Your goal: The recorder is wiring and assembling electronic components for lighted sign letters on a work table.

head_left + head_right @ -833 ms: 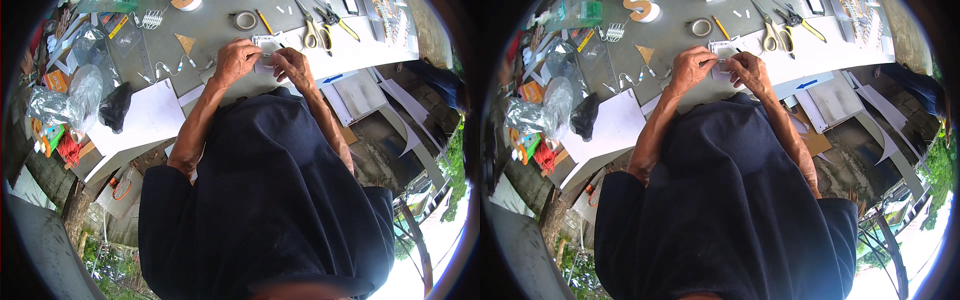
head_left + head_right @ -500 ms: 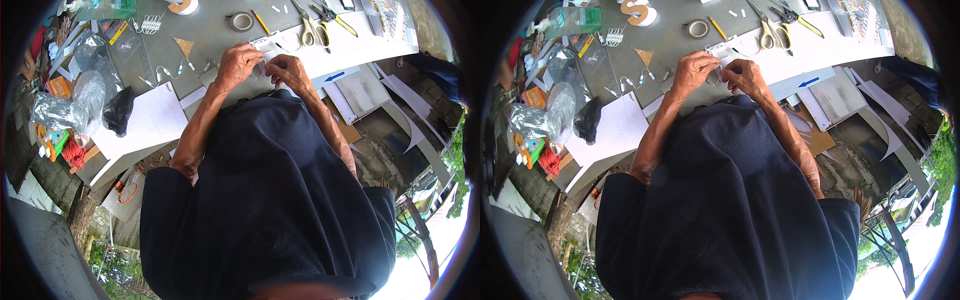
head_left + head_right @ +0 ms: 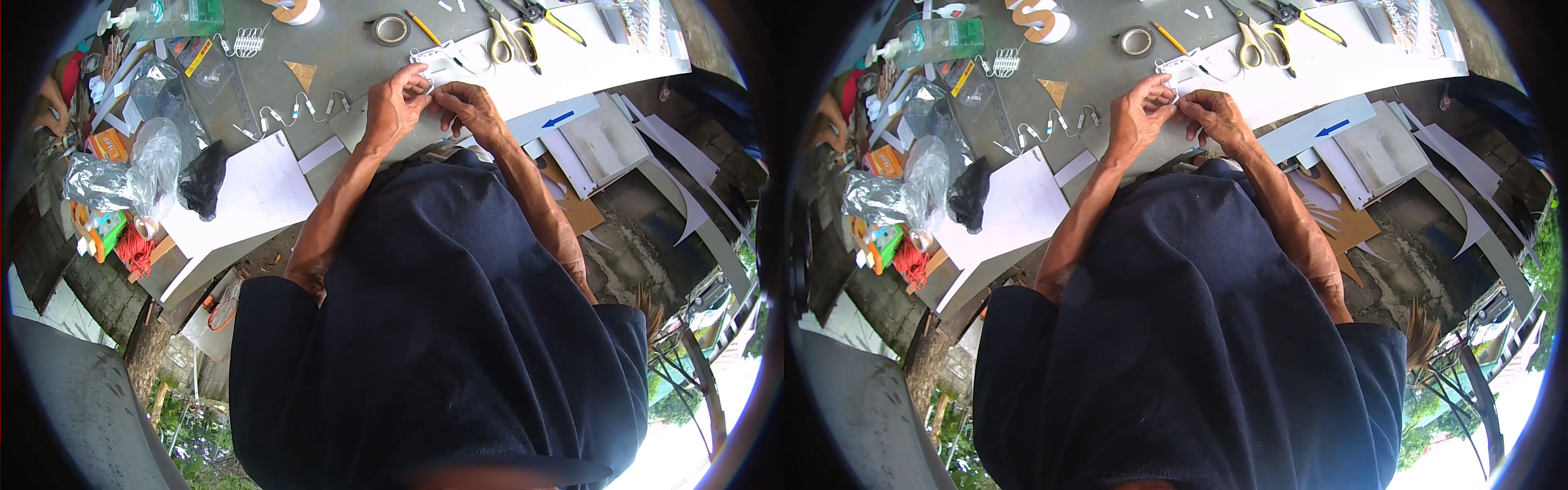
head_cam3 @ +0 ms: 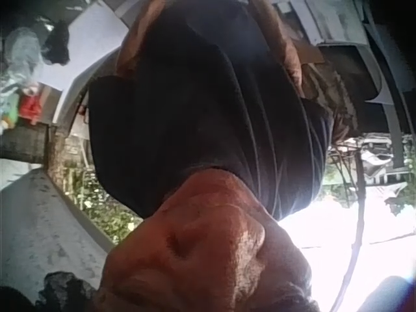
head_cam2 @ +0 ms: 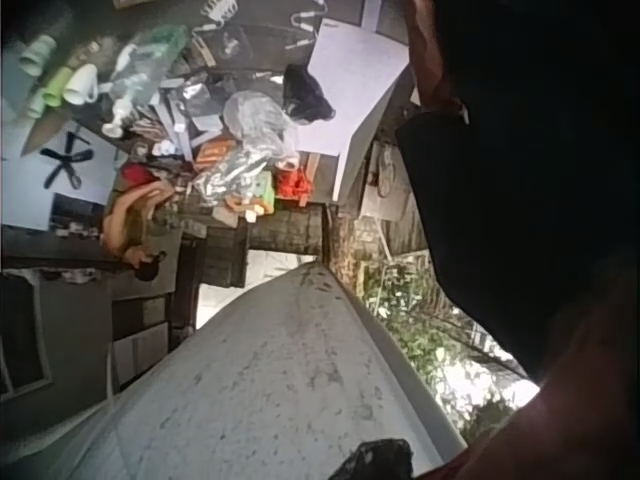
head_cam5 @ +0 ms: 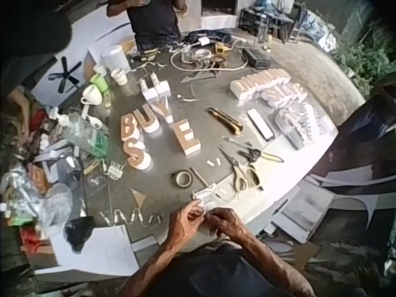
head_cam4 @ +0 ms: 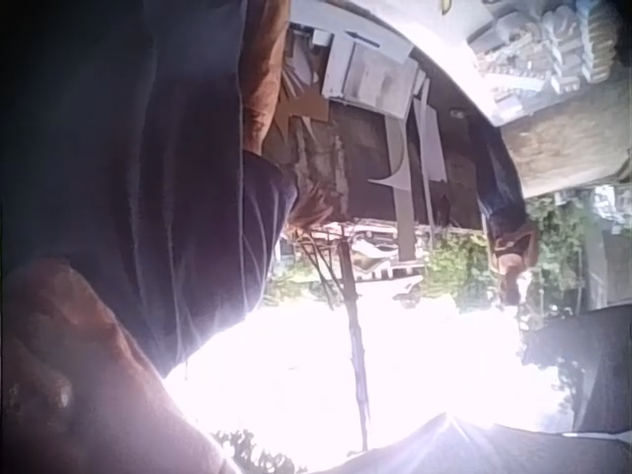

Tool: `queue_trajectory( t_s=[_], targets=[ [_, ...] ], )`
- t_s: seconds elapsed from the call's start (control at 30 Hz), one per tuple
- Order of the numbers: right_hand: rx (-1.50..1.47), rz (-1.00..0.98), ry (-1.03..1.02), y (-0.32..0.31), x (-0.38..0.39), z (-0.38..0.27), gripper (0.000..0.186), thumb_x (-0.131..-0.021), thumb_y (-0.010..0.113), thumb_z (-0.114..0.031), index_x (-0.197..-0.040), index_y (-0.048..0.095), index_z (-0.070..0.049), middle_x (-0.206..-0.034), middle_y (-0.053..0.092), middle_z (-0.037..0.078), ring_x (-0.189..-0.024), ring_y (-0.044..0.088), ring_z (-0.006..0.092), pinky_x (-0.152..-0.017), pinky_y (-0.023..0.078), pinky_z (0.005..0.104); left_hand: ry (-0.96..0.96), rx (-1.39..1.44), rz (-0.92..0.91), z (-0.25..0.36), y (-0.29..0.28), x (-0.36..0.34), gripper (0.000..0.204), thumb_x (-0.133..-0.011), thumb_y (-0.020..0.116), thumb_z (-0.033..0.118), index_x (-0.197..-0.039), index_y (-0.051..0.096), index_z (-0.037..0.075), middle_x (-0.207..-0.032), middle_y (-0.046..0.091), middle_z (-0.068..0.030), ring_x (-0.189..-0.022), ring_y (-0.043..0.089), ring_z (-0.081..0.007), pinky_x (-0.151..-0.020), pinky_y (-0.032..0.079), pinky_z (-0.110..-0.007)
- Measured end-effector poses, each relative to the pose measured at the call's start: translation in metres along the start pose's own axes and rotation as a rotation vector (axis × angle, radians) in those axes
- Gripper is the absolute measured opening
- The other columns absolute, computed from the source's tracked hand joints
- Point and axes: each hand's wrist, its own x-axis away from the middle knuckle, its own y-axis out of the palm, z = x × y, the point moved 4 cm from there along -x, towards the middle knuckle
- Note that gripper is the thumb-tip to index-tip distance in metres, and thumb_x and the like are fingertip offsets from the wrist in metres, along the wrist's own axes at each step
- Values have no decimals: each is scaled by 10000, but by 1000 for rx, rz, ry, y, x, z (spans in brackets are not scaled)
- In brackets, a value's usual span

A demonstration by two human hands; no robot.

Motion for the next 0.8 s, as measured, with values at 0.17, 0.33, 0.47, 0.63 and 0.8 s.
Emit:
queue_trajectory(
  t_s=[0.17, 0.33, 0.47, 0.63, 0.8],
  targets=[
    [84, 23, -21, -10, -5, 2, 273, -966, 653, -251, -990, 691, 18, -834, 689, 65, -612, 635, 103, -493, 485, 242, 14, -23, 73, -5, 1, -2, 501, -790, 760, -52, -1264, 632, 50, -973, 753, -104, -846, 722, -157, -770, 584, -291],
    [525, 375, -327, -26, -7, -6, 249, -899, 703, -171, -1073, 699, 8, -886, 704, 102, -676, 664, 149, -621, 540, 303, 72, -51, 95, -2, -1, -5, 502, -789, 758, -49, -1263, 634, 64, -961, 757, -96, -807, 718, -145, -751, 583, -288],
    [689, 438, -537, -23, -11, -5, 297, -874, 712, -107, -1166, 705, -52, -937, 686, 106, -786, 684, 210, -719, 543, 333, 91, -59, 87, 1, -1, -8, 509, -785, 756, -50, -1265, 634, 73, -962, 757, -87, -769, 715, -151, -733, 582, -288],
    [725, 424, -520, -20, -14, -9, 252, -885, 706, -120, -1127, 727, -52, -913, 668, 119, -793, 682, 226, -737, 537, 343, 213, -183, 53, 2, -1, -15, 577, -772, 751, -46, -1313, 598, 82, -960, 752, -97, -756, 728, -194, -716, 589, -315],
    [620, 405, -491, -22, -12, -11, 247, -902, 710, -196, -1099, 741, -49, -906, 666, 123, -779, 699, 250, -712, 546, 369, 271, -230, 29, 4, 3, -19, 628, -781, 741, -40, -1364, 549, 90, -957, 746, -99, -778, 737, -211, -727, 593, -338]
  ],
)
